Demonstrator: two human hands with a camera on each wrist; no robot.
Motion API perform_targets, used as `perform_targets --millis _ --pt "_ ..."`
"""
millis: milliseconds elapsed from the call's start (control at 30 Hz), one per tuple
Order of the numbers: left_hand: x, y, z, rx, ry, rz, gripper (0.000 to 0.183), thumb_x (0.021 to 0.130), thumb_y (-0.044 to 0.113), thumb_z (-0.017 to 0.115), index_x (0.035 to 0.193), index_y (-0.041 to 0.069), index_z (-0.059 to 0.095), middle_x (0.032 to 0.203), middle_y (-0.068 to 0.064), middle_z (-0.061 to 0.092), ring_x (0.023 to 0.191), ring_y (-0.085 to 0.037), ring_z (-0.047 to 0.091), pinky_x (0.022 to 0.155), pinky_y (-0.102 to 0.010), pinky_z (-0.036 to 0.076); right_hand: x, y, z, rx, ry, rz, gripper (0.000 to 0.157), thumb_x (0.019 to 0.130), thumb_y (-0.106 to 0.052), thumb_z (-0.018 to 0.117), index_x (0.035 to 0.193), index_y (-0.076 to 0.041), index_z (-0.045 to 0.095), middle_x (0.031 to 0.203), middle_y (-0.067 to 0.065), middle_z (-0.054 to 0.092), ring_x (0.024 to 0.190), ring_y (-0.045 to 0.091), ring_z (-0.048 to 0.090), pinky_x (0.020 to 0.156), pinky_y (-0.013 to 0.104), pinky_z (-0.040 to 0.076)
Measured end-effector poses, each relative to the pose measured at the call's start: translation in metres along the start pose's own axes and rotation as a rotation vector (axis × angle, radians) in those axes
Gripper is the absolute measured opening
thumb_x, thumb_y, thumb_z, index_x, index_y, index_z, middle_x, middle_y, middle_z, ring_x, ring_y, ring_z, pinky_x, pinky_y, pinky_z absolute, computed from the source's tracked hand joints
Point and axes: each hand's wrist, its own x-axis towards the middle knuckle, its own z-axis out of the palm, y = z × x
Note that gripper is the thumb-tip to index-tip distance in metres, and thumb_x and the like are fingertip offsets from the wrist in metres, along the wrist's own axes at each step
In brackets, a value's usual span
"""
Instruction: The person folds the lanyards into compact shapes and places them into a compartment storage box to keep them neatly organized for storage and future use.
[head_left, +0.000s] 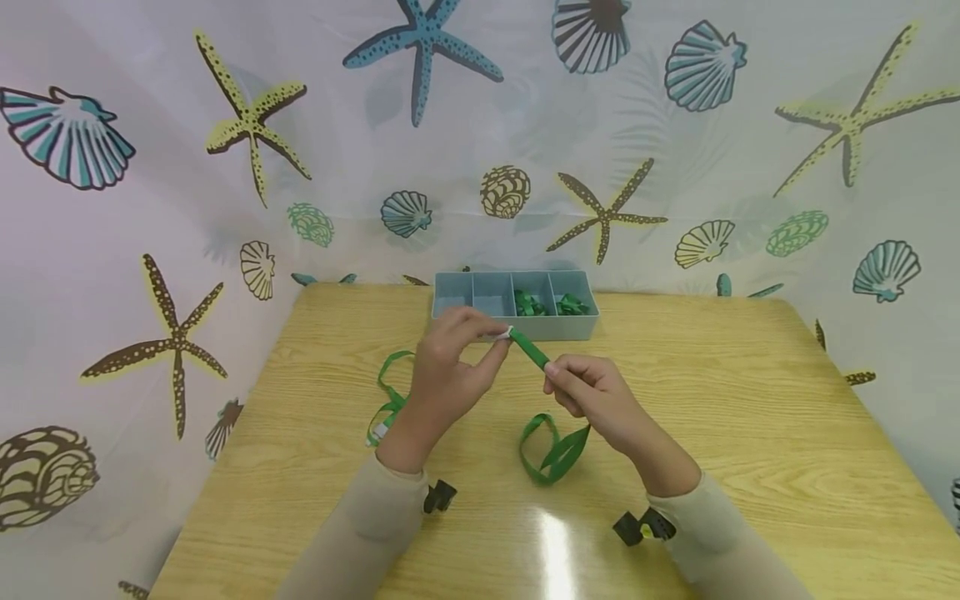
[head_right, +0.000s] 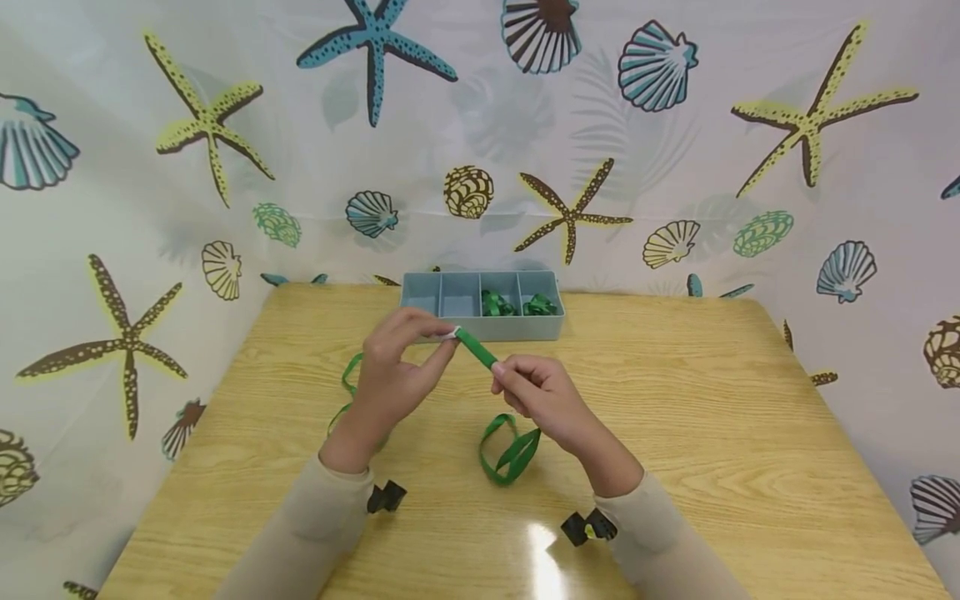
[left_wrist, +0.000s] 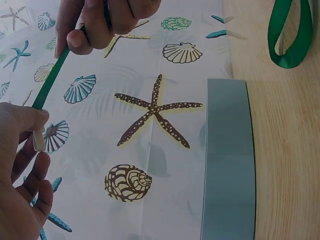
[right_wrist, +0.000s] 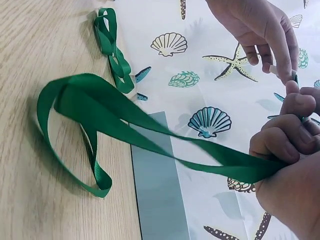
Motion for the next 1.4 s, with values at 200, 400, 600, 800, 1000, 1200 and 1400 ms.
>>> perform_targets --millis 200,400,600,800,1000,1200,1400 --pt "0.003 -0.005 -0.004 0.019 0.103 -0.043 0.007 0.091 0.005 0.082 0.097 0.007 0.081 0.095 -0.008 0.073 0.088 -0.023 0.069 0.082 -0.038 0.058 -0.001 0.001 -0.004 -0.016 0.014 -0.008 0.031 0.114 -0.011 0.048 0.088 -0.008 0.066 0.055 0.004 0.033 0.048 0.021 0.027 0.046 0.034 0.027" --pt "0.007 -0.009 -0.008 0.020 0.174 -0.083 0.006 0.092 0.005 0.082 0.097 0.006 0.081 0.094 -0.009 0.074 0.087 -0.026 0.068 0.082 -0.039 0.057 -0.004 -0.001 -0.010 -0.019 0.030 -0.004 0.031 0.113 -0.011 0.050 0.087 -0.010 0.066 0.056 0.004 0.032 0.048 0.020 0.025 0.045 0.034 0.025" --pt "0.008 -0.011 -0.011 -0.012 0.229 -0.118 0.005 0.092 0.004 0.081 0.096 0.006 0.081 0.094 -0.010 0.075 0.087 -0.027 0.068 0.082 -0.038 0.055 -0.007 -0.003 -0.015 -0.030 0.033 -0.004 0.031 0.113 -0.010 0.050 0.086 -0.011 0.065 0.056 0.002 0.033 0.048 0.020 0.026 0.045 0.035 0.026" --pt "0.007 -0.014 -0.012 -0.023 0.243 -0.123 0.004 0.091 0.003 0.081 0.094 0.006 0.080 0.092 -0.009 0.075 0.086 -0.026 0.067 0.082 -0.036 0.053 -0.010 -0.006 -0.019 -0.084 0.098 0.002 0.032 0.112 -0.009 0.053 0.083 -0.009 0.066 0.062 -0.001 0.037 0.054 0.022 0.028 0.051 0.034 0.031" --pt "0.006 -0.017 -0.014 -0.029 0.255 -0.134 0.004 0.091 0.003 0.081 0.095 0.004 0.080 0.092 -0.010 0.075 0.086 -0.026 0.067 0.082 -0.032 0.053 -0.013 -0.008 -0.024 -0.077 0.133 0.001 0.029 0.112 -0.009 0.053 0.088 -0.010 0.070 0.060 0.002 0.033 0.055 0.024 0.024 0.052 0.034 0.028" --pt "0.005 -0.020 -0.018 -0.024 0.288 -0.166 0.005 0.091 0.003 0.080 0.096 0.004 0.081 0.093 -0.011 0.075 0.086 -0.028 0.065 0.081 -0.032 0.051 -0.017 -0.011 -0.031 -0.079 0.153 0.028 0.028 0.113 -0.012 0.050 0.092 -0.012 0.069 0.061 0.002 0.031 0.055 0.025 0.023 0.053 0.034 0.029" --pt "0.003 -0.020 -0.019 -0.031 0.271 -0.197 0.006 0.091 0.002 0.080 0.096 0.004 0.081 0.093 -0.011 0.075 0.087 -0.028 0.065 0.082 -0.031 0.051 -0.019 -0.018 -0.035 -0.088 0.171 0.010 0.029 0.113 -0.012 0.050 0.092 -0.009 0.069 0.061 0.003 0.031 0.055 0.025 0.023 0.054 0.035 0.029"
